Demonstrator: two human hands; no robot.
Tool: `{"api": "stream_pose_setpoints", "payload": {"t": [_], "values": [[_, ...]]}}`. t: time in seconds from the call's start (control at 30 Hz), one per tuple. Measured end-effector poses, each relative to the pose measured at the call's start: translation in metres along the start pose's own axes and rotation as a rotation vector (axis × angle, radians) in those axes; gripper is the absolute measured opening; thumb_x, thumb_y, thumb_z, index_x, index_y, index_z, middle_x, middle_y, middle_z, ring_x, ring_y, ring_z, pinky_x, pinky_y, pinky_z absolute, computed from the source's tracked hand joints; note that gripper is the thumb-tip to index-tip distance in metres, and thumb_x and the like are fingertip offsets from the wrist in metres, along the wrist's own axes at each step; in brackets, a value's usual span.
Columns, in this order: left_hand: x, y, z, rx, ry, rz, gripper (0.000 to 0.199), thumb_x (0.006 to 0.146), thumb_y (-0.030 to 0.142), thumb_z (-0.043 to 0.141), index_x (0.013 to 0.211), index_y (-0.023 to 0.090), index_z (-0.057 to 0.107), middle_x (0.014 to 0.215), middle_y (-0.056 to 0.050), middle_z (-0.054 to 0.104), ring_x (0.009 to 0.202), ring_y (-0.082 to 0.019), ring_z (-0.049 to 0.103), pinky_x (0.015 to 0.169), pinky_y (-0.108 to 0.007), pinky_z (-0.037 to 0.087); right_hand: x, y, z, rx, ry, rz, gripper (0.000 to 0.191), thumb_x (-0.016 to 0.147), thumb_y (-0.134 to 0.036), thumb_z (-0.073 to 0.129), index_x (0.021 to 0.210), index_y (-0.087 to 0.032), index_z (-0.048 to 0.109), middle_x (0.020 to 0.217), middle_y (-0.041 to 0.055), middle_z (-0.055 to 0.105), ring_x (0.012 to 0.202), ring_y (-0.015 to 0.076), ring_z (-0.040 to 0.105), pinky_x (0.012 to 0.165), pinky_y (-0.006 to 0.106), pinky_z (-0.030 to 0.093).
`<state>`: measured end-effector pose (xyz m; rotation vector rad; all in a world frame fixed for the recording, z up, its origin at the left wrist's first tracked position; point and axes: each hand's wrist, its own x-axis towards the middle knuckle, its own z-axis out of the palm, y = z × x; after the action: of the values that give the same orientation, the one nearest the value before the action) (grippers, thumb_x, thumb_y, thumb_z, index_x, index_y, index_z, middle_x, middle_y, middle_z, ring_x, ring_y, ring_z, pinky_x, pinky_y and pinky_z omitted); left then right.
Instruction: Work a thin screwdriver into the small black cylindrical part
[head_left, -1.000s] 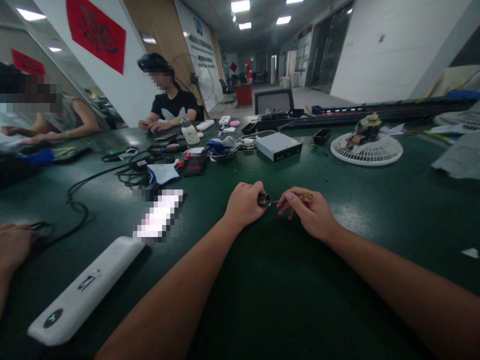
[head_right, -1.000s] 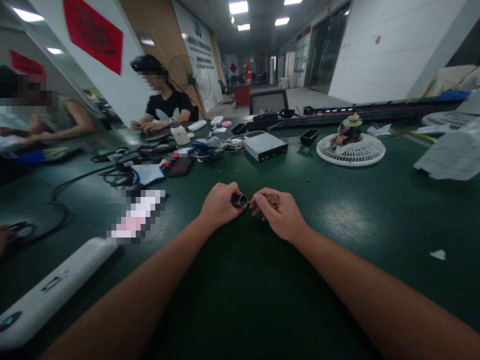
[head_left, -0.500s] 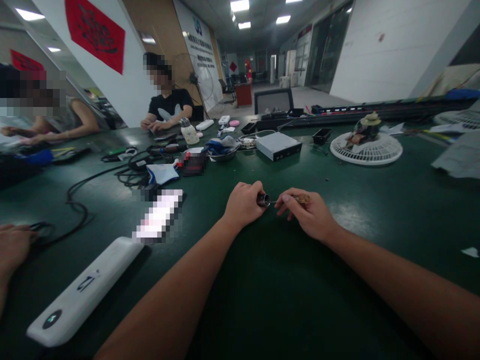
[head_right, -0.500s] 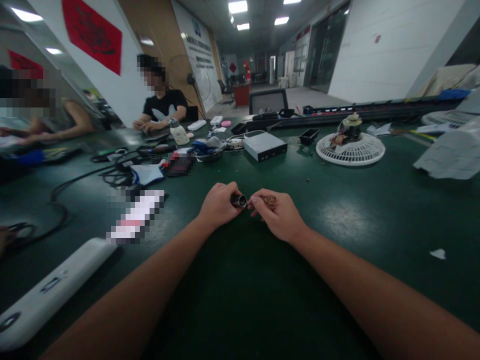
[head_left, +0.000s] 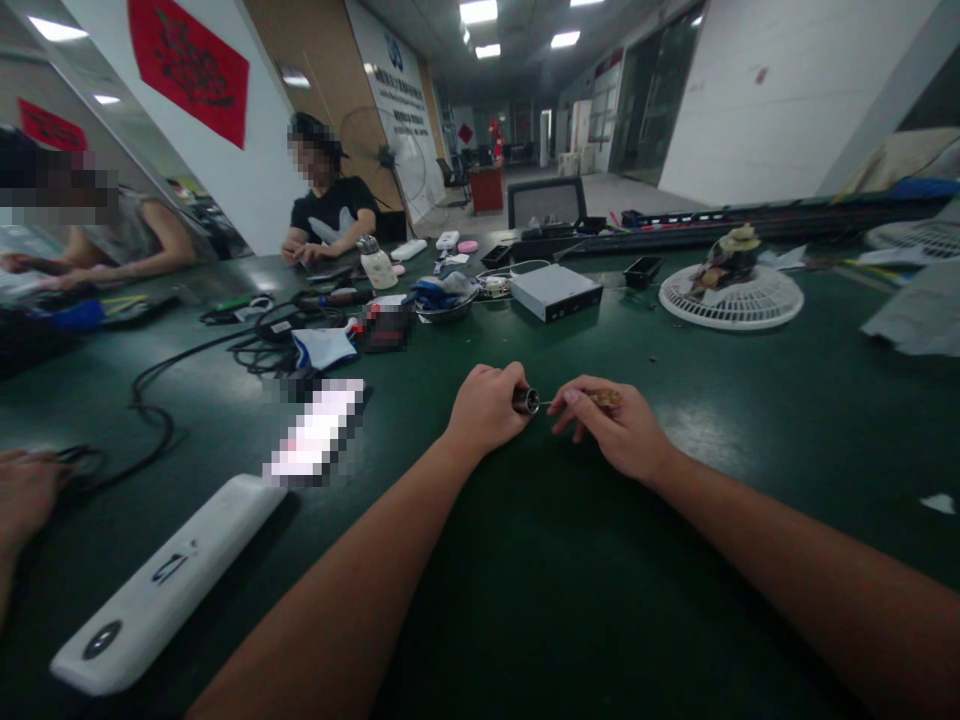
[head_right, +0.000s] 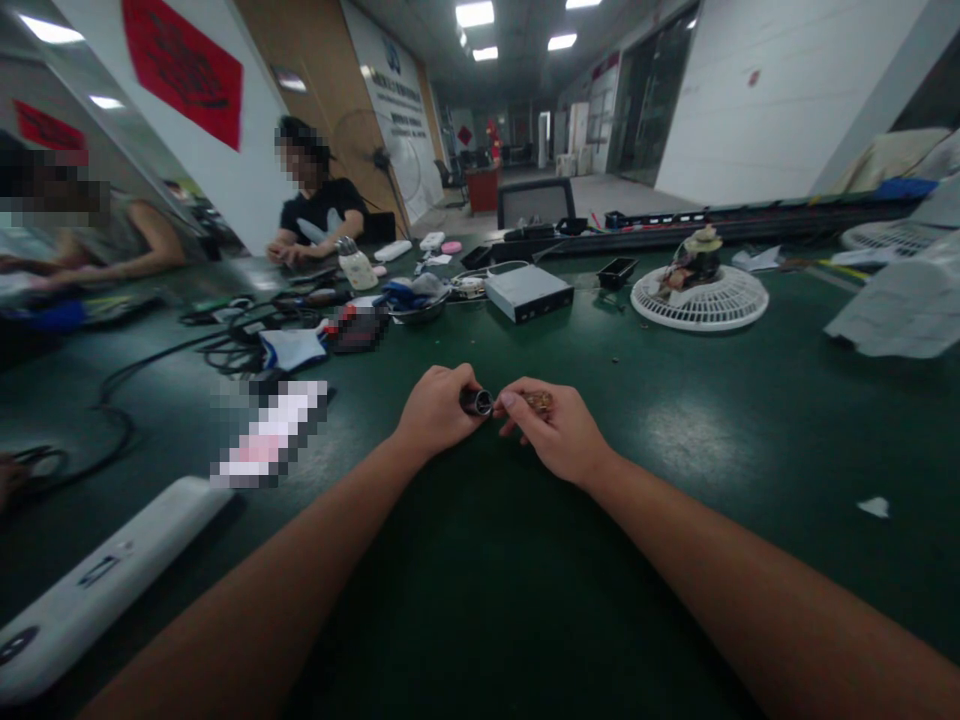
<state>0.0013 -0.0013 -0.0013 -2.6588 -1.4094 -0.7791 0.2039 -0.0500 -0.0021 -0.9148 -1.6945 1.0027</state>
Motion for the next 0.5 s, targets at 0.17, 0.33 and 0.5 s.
{"api": "stream_pose_setpoints", "payload": {"t": [0.17, 0.33, 0.5], "values": [[0.0002, 0.0005, 0.0002, 0.025, -0.011, 0.024, 0.018, 0.074, 0.021, 0.070, 0.083, 0.022, 0.054, 0.077, -0.001, 0.067, 0.076, -0.022, 0.063, 0.084, -0.038, 0.047, 0.0021, -0.0017, -0.0014, -0.087, 0.146, 0.000, 0.034, 0.101, -0.043, 0.052, 0.087, -0.017, 0.068, 0.078, 0.0051, 0.070, 0.068, 0.0169, 0.071, 0.051, 0.025, 0.053], [0.0001, -0.0003, -0.0008, 0.025, 0.001, 0.000, 0.018, 0.074, 0.023, 0.070, 0.082, 0.023, 0.053, 0.078, -0.001, 0.067, 0.078, -0.022, 0.063, 0.084, -0.037, 0.047, 0.0013, -0.0010, -0.0009, -0.033, 0.094, -0.018, 0.030, 0.100, -0.043, 0.054, 0.096, -0.018, 0.069, 0.091, 0.0071, 0.073, 0.076, 0.0185, 0.073, 0.053, 0.025, 0.055], [0.0002, 0.0001, -0.0012, 0.000, -0.027, 0.018, 0.016, 0.075, 0.021, 0.068, 0.082, 0.023, 0.054, 0.078, -0.001, 0.068, 0.076, -0.022, 0.064, 0.086, -0.038, 0.047, 0.0007, -0.0023, -0.0011, -0.028, 0.019, 0.001, 0.033, 0.100, -0.044, 0.053, 0.092, -0.017, 0.070, 0.083, 0.0061, 0.072, 0.073, 0.0184, 0.073, 0.053, 0.025, 0.055]]}}
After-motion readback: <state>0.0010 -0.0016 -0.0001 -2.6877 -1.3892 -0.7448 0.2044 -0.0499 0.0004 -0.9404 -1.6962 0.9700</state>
